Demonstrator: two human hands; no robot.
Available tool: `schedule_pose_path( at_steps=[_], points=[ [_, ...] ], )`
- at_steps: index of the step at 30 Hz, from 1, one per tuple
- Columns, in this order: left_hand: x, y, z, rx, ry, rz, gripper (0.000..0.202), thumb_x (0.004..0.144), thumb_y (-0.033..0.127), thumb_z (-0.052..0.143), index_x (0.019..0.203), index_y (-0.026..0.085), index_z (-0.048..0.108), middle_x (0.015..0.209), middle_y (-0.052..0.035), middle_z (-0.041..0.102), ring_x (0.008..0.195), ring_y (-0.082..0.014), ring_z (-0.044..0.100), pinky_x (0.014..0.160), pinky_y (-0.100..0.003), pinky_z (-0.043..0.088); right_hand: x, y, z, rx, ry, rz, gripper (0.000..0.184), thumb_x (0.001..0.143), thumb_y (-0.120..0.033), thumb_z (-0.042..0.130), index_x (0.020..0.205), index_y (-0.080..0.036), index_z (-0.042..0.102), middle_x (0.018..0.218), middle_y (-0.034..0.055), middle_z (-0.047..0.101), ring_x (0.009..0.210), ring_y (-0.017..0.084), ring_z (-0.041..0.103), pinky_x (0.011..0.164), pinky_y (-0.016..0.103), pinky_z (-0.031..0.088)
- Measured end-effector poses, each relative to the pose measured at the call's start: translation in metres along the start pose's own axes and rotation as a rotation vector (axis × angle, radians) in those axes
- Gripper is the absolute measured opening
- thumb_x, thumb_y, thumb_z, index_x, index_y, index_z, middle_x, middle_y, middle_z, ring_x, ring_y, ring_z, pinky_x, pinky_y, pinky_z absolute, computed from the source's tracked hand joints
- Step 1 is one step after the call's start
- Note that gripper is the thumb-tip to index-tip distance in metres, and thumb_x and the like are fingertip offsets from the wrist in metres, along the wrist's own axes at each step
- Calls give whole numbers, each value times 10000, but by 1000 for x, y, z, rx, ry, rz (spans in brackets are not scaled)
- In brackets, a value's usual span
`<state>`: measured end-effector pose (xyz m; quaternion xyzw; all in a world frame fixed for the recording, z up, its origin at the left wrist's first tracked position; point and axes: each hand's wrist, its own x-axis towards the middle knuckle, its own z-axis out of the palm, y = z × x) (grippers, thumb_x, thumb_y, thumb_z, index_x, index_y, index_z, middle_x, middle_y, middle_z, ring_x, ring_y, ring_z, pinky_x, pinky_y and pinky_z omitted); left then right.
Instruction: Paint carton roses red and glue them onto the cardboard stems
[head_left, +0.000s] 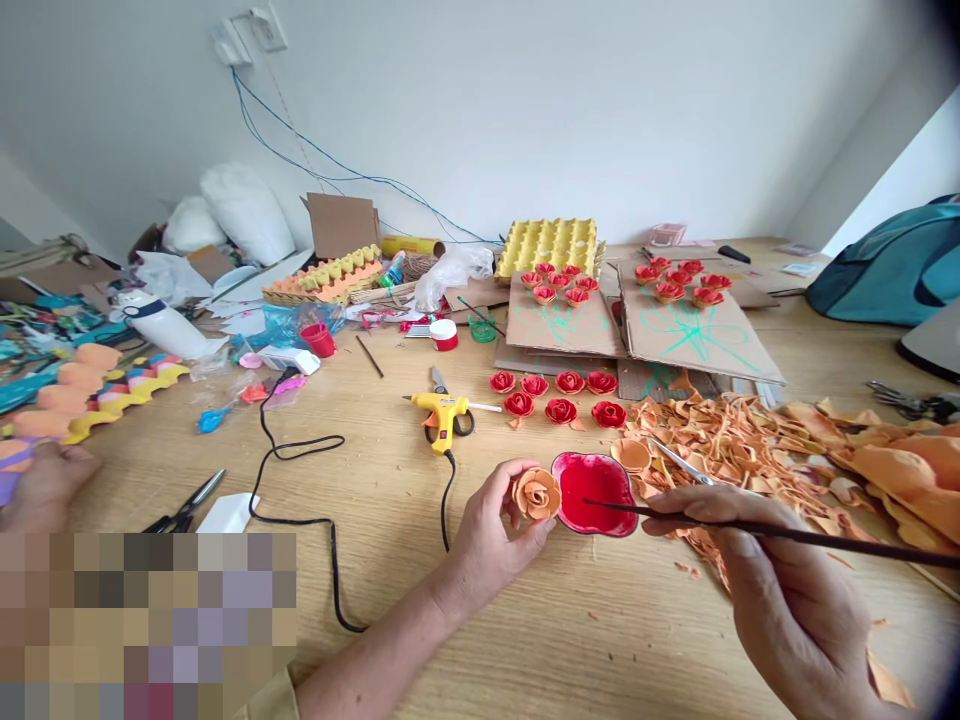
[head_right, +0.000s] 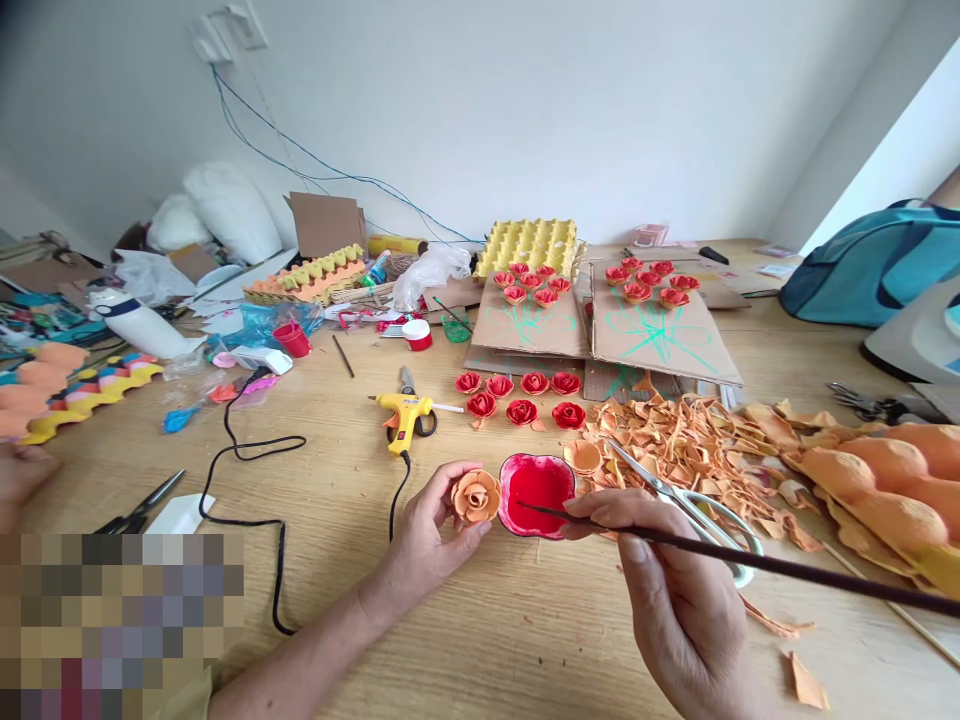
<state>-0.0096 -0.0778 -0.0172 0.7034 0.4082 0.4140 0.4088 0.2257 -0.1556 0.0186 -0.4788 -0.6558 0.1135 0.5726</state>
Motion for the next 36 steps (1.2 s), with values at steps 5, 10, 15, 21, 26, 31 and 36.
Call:
schedule_pose_path(
  at_steps=[5,10,15,21,26,31,36],
  points=[
    [-1,2,-1,9,-32,12,430,806,211,724,1216,222,594,1043,-54,711,717,-125,604,661,-237,537,0,-14,5,46,-113,-149,233,1018,-106,452,1126,-228,619,1079,63,725,926,155,752,851,256,616],
    [-1,5,-1,23,-43,48,460,783,185,720,1224,226,597,1094,-70,672,905,-181,673,798,-276,587,-6,-17,8,82,-228,-173,339,969,-26,432,1192,-222,595,1115,94,719,1016,192,749,862,307,626],
    [-3,5,0,6,-64,34,464,783,199,751,1213,217,580,1063,-66,653,870,-174,672,818,-295,593,-7,-20,17,94,-183,-204,397,915,29,497,1223,-206,586,1112,97,731,952,194,787,828,291,645],
    [-5,3,2,-7,-87,71,478,799,220,784,1223,222,565,1103,-64,641,906,-172,661,836,-303,581,-17,-14,21,108,-241,-208,425,916,15,532,1288,-191,555,1145,120,730,1010,214,782,829,293,656],
    [-5,4,2,-14,-104,85,482,809,251,788,1232,216,559,1091,-63,628,892,-171,647,820,-304,569,-18,-14,17,78,-314,-260,393,932,-6,532,1284,-181,547,1228,146,708,1066,206,759,860,280,643],
    [-6,4,1,8,-108,117,481,809,263,800,1225,215,564,1066,-48,628,876,-169,637,831,-313,554,-17,-18,16,-51,-400,-286,434,955,-30,536,1366,-171,522,1259,139,702,1149,175,713,951,253,596],
    [-6,5,1,81,-103,150,481,808,244,797,1226,213,561,1057,-42,630,865,-162,623,806,-297,532,-21,-16,18,-99,-415,-281,443,970,-42,541,1387,-188,513,1300,137,692,1159,179,702,969,283,589]
  ],
)
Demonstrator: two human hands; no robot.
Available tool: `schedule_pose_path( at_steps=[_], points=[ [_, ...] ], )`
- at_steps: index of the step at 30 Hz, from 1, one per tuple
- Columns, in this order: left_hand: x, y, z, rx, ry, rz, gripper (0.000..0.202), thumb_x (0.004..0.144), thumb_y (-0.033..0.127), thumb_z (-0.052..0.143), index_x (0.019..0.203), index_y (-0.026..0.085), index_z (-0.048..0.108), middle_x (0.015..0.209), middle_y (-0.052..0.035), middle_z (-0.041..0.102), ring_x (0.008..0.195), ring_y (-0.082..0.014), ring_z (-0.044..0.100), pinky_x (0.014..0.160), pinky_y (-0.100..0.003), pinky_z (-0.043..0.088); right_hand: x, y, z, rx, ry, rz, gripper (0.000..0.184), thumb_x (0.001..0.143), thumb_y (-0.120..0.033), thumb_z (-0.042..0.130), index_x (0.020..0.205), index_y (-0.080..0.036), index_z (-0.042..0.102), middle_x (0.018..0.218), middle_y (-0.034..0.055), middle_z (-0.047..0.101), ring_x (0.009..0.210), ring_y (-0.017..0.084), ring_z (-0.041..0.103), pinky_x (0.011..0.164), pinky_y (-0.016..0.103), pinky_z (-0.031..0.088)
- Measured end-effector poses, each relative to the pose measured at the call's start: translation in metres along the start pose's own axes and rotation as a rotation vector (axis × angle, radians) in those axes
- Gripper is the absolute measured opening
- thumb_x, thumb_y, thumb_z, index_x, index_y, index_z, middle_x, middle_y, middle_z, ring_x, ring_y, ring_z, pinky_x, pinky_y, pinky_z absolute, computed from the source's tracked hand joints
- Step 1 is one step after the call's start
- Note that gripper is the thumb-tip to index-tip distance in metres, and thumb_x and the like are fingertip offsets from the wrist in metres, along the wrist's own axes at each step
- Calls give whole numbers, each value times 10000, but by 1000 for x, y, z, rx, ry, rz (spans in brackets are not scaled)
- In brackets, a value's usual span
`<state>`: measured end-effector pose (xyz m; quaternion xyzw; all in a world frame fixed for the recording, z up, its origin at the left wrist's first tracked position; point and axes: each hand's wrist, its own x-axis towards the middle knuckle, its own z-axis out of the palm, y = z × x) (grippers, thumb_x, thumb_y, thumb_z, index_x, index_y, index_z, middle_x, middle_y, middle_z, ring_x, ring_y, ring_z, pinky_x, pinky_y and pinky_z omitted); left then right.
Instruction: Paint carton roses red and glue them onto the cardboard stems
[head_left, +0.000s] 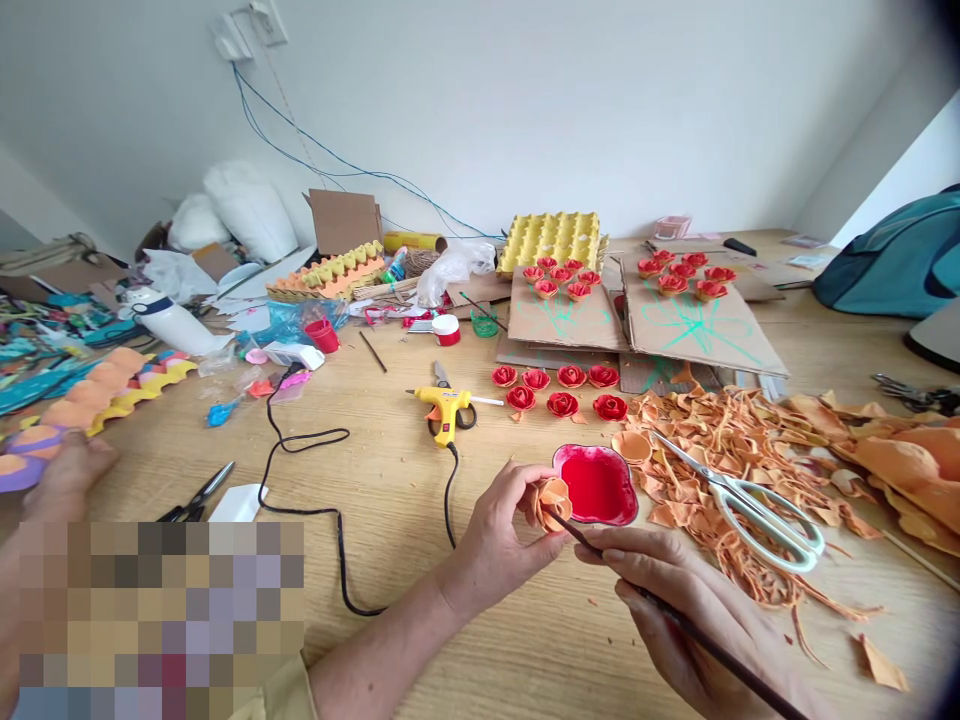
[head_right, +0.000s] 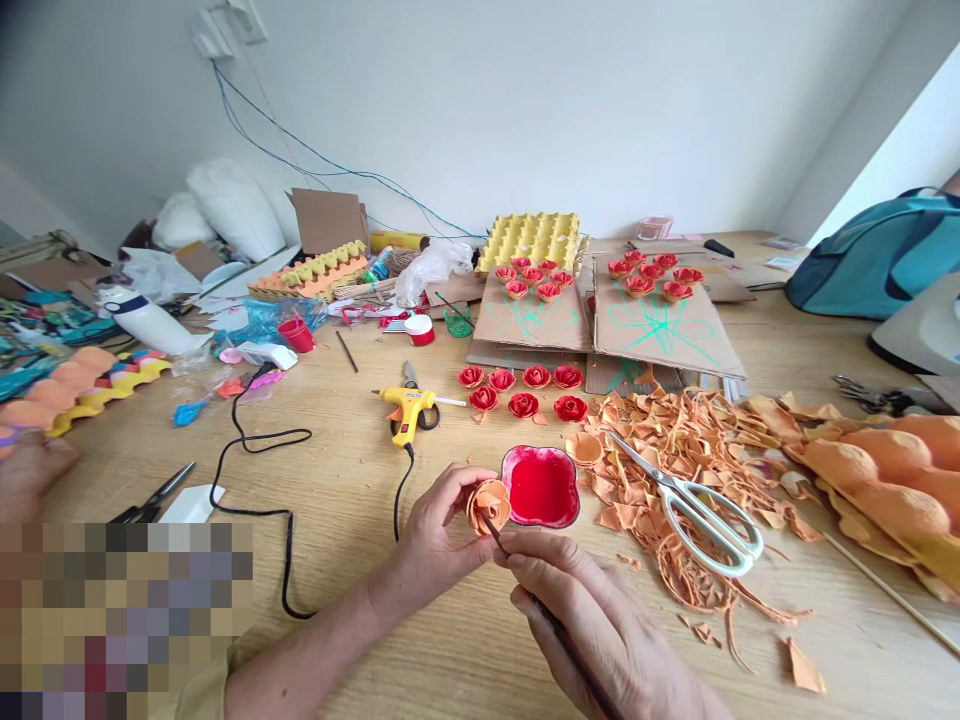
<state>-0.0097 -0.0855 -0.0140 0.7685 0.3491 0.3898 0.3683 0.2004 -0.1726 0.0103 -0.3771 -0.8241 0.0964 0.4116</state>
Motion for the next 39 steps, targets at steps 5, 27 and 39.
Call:
schedule_pose_path(
  at_steps=[5,27,39],
  points=[
    [2,2,-1,8,22,14,453,815,273,798,1198,202,568,1025,-39,606,865,-164,612,789,-292,523,-6,0,0,-46,15,-18,453,956,-50,580,1385,-180,512,1281,146,713,1130,190,725,943,283,607],
    [-1,1,0,-97,-26,-25,481,811,302,796,1234,199,592,1070,-68,625,907,-176,641,832,-291,561,-2,-4,-12,38,-22,-35,465,944,-29,563,1377,-187,503,1302,140,686,1193,190,698,972,272,597],
    [1,-5,-1,-70,-8,-25,482,796,287,797,1226,192,601,1040,-63,627,904,-179,632,801,-286,560,3,8,-21,-43,59,-97,309,929,-106,579,1228,-179,588,1100,110,760,982,161,777,839,196,624]
  ],
)
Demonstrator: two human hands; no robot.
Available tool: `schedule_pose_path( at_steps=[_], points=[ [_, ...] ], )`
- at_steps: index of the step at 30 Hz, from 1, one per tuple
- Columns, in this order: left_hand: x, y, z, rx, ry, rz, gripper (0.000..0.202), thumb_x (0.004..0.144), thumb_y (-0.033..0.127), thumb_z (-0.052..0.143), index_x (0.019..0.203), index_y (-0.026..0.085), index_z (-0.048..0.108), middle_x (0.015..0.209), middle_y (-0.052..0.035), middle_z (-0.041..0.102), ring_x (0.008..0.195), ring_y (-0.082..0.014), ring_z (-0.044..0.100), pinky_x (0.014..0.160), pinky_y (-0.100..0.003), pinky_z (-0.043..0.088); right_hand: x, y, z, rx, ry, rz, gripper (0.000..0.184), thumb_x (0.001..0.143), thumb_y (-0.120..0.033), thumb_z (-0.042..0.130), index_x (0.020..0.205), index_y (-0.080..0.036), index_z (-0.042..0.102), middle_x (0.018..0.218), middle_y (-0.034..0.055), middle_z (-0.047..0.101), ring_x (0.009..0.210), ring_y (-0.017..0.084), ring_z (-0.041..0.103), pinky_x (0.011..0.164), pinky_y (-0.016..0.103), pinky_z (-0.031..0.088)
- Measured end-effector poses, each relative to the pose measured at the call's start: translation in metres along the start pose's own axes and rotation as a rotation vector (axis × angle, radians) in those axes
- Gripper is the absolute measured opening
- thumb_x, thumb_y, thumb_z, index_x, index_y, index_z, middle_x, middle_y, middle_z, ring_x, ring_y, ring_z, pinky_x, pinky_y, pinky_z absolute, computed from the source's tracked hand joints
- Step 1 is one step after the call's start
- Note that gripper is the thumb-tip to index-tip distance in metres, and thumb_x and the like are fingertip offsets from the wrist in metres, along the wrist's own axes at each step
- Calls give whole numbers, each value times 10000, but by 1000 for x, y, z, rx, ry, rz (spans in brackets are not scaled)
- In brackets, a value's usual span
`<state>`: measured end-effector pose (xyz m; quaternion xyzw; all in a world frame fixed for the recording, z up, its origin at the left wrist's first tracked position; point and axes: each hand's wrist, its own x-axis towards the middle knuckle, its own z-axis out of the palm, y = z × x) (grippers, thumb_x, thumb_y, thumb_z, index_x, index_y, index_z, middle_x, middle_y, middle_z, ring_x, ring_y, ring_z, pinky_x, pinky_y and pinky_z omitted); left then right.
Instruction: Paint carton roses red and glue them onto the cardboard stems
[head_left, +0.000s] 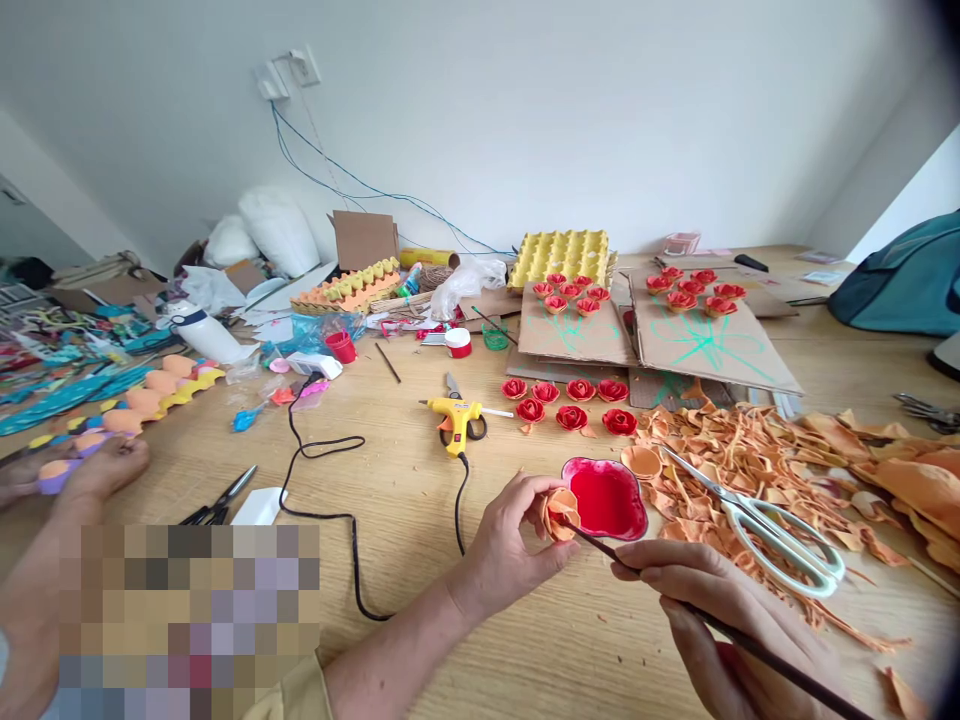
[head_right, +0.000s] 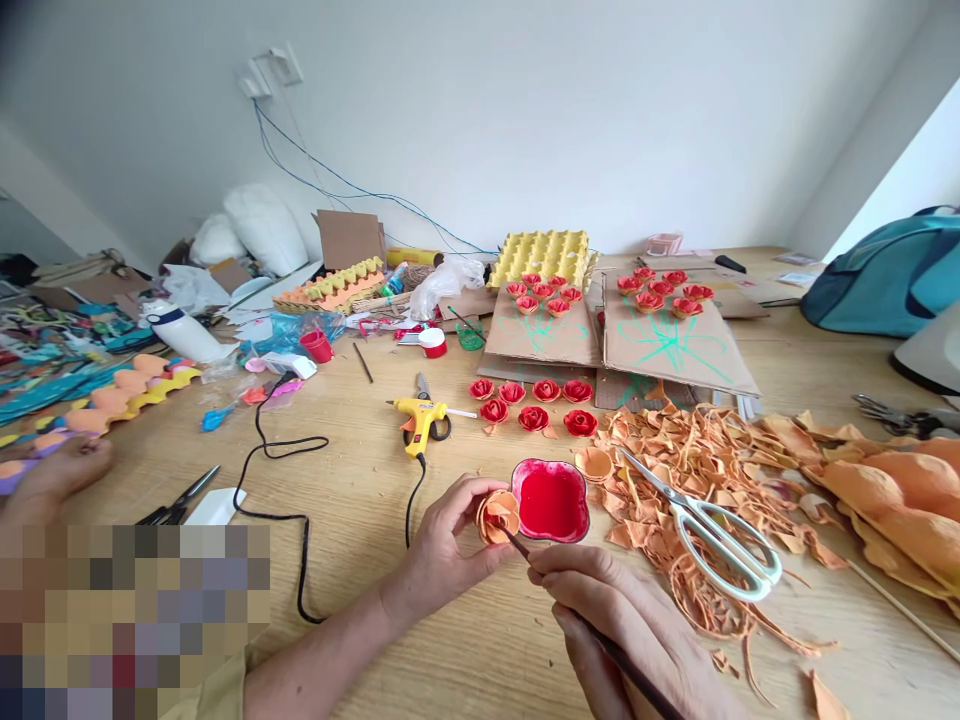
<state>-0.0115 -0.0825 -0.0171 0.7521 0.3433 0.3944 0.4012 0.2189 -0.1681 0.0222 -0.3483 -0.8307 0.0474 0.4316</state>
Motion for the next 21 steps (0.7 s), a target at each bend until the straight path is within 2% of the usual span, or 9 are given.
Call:
schedule_pose_path(
  at_steps=[5,12,21],
  points=[
    [0,0,0,-32,-7,-7,491,790,223,783,1243,196,596,1082,-64,624,905,-169,640,805,-277,564,2,0,-4,-3,-20,-15,335,930,-116,586,1261,-166,571,1132,133,755,1009,176,775,842,207,630],
    [0,5,-2,-18,-11,15,487,800,316,796,1233,191,614,1025,-62,622,911,-184,635,802,-284,566,5,-2,5,26,-5,6,309,954,-105,530,1249,-190,569,1113,123,758,1001,167,772,835,216,633],
    [1,2,-1,-89,23,-30,468,797,254,777,1232,198,612,1091,-75,654,909,-172,660,819,-283,580,4,0,-12,0,-8,36,345,900,-60,550,1208,-206,599,1068,120,788,936,208,798,780,239,649]
  ],
)
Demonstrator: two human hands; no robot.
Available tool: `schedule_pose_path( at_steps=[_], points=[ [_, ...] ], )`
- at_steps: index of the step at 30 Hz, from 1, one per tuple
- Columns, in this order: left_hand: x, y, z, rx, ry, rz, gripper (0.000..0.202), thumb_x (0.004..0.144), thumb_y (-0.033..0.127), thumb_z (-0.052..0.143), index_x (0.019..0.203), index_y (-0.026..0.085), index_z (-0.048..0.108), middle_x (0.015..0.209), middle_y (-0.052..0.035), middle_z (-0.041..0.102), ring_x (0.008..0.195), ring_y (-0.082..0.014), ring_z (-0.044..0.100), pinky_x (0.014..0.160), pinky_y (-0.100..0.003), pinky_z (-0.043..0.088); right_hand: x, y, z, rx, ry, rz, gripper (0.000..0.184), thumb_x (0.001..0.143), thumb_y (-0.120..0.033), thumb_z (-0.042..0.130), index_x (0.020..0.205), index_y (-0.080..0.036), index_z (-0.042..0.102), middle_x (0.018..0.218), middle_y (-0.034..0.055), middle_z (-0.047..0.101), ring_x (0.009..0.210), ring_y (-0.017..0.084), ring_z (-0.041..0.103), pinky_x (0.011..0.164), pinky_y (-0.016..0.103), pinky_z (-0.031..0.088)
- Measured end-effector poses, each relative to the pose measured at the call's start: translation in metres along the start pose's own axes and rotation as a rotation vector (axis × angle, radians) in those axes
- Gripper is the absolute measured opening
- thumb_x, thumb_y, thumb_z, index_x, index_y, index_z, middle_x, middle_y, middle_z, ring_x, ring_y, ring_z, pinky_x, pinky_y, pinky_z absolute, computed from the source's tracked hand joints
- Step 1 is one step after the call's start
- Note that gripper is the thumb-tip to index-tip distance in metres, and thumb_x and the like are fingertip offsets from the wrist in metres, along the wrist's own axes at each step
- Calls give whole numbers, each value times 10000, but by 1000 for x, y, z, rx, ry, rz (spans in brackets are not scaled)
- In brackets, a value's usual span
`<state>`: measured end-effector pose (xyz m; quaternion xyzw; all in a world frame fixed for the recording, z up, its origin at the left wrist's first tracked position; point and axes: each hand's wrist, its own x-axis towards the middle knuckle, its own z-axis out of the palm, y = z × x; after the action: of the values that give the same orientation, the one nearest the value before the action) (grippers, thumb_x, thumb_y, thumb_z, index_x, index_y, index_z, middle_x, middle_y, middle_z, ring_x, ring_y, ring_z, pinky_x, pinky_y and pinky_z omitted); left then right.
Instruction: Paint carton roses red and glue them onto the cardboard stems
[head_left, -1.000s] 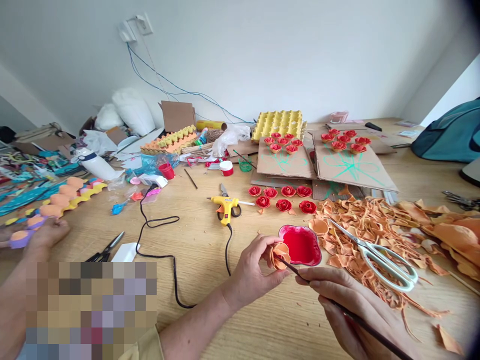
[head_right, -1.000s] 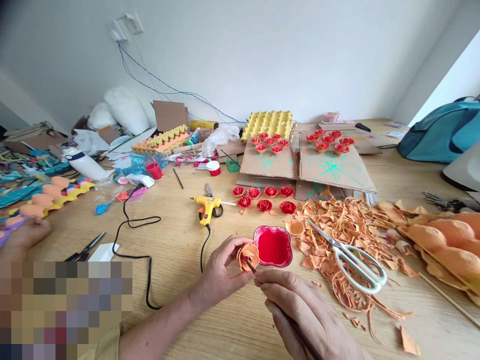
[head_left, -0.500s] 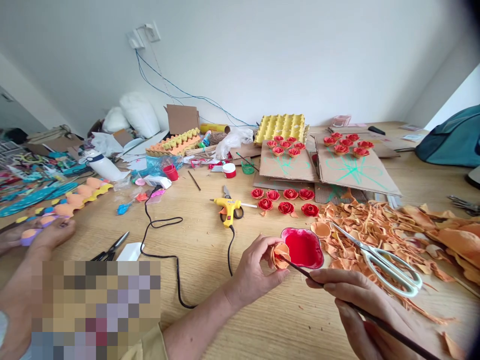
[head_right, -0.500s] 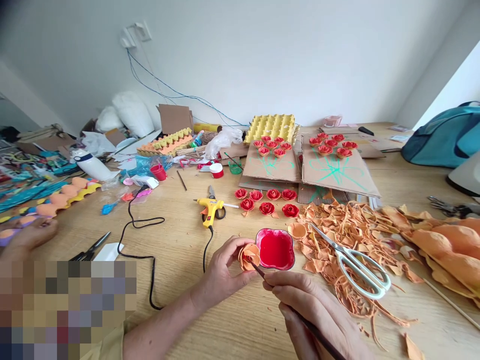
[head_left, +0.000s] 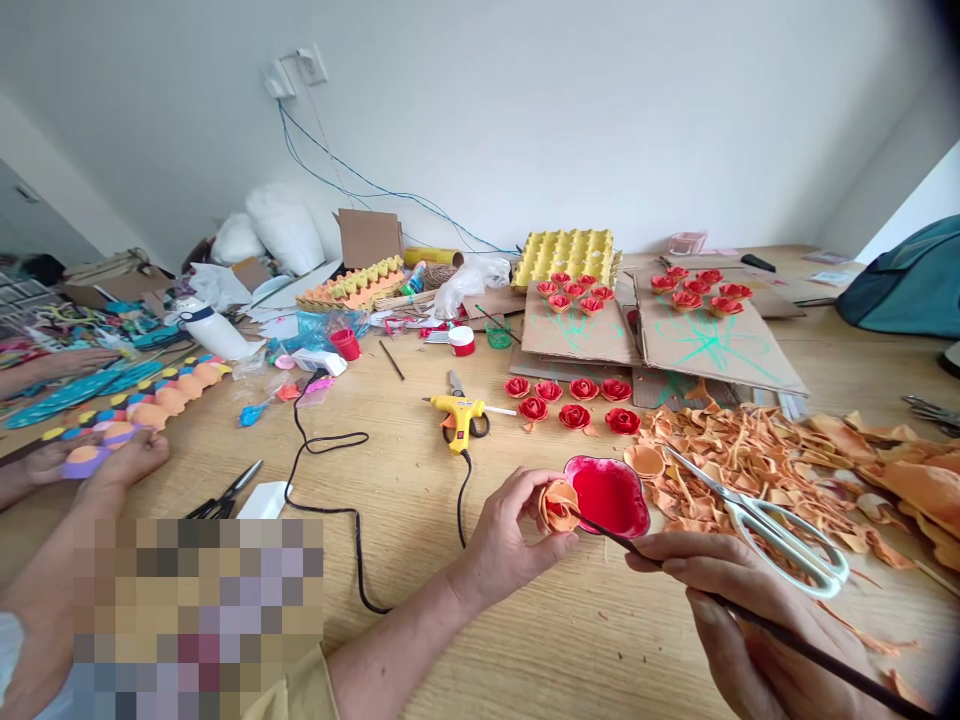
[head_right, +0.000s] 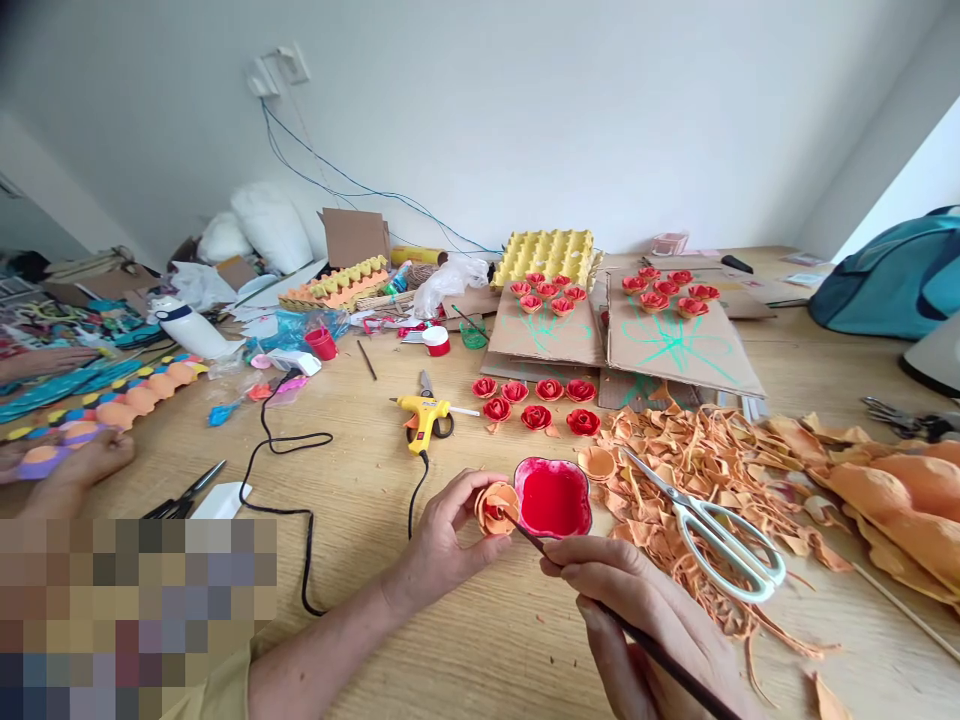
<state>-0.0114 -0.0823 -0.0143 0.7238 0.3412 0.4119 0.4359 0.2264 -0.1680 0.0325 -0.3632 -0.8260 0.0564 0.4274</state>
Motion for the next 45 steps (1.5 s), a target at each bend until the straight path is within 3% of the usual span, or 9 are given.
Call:
schedule_pose_path(
  at_steps=[5,10,17,26,39,45],
  points=[
    [0,-1,1,-30,-25,11,480,789,254,784,1232,191,612,1136,-92,677,984,-201,675,876,-311,577,8,-8,6,23,70,34,263,941,-87,504,1142,-208,622,985,110,791,860,199,799,717,235,641],
    [1,0,-1,-51,-8,8,451,811,270,765,1227,184,610,1104,-89,692,978,-205,680,879,-317,566,3,-4,13,65,154,117,324,941,-20,490,1190,-200,592,1073,99,735,993,176,753,862,271,611],
    [1,-3,-1,-59,32,-9,477,817,301,773,1241,184,590,1137,-95,708,994,-199,683,895,-308,565,0,8,11,14,234,134,266,944,-35,515,1126,-207,604,1080,82,725,1000,179,738,855,273,599],
    [5,-2,-1,-170,72,-88,504,832,322,747,1283,180,573,1207,-109,687,1086,-211,681,979,-335,561,5,15,13,-108,121,160,178,997,-107,478,1067,-223,594,885,37,692,793,164,724,697,260,581],
    [7,-9,0,-291,89,-130,547,771,324,818,1236,190,563,1155,-85,685,1029,-193,690,942,-312,565,5,20,12,-65,-64,160,224,1026,-118,428,1171,-229,557,988,61,694,838,176,693,730,296,563],
    [5,-9,1,-312,95,-116,539,764,306,824,1223,184,569,1154,-91,686,1029,-202,685,938,-311,564,7,15,5,-73,32,144,173,1008,-147,443,1048,-234,587,908,39,688,826,169,709,698,264,560]
  ],
)
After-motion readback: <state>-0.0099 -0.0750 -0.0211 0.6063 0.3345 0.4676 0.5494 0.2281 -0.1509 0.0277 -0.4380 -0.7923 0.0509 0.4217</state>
